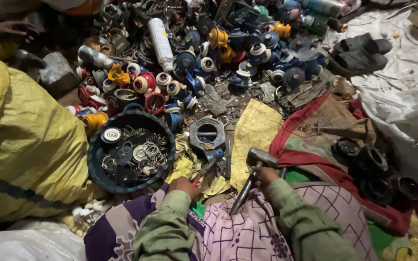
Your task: The person disassembles and reassembles a blue valve using a hammer and pliers. They remove the valve from a metal holder, strike it to separate parts, extract internal components, and then reassemble the valve before placing it back into the holder.
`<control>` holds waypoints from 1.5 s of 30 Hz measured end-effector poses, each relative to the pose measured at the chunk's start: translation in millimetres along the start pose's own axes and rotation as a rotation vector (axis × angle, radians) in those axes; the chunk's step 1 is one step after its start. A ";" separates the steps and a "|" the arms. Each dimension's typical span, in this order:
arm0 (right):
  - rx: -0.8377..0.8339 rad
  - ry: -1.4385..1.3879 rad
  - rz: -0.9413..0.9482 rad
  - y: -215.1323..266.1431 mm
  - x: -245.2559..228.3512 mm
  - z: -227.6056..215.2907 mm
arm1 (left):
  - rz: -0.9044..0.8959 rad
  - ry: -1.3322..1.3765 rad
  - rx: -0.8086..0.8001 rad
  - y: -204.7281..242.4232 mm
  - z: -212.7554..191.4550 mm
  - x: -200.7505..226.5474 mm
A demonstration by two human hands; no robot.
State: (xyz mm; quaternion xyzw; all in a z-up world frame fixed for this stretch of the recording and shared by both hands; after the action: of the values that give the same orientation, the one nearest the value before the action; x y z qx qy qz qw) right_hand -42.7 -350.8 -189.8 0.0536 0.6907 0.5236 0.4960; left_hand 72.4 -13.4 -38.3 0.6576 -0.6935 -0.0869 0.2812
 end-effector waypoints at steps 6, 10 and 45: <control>-0.204 -0.368 0.195 14.4 -11.2 2.2 | -0.040 0.055 -0.006 0.0 1.8 -0.1; -0.375 -0.407 0.302 26.7 -18.2 11.2 | 0.007 0.032 0.046 -6.8 8.6 -1.9; -0.114 0.558 -1.211 224.8 -118.0 64.3 | -0.003 0.039 0.052 -15.0 15.1 0.0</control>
State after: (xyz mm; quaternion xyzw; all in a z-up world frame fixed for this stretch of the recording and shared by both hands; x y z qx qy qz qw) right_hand -35.9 -277.5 61.6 -0.5072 0.6727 0.1826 0.5069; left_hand 77.6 -18.9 -58.2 0.6673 -0.6890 -0.0563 0.2772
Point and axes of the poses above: each hand's wrist, its own y-axis away from the middle knuckle, its own z-axis out of the palm, x = y × z, the point moved 5 cm from there along -y, towards the middle knuckle, and after that the axes turned 6 degrees about x, right-handed, at the moved point
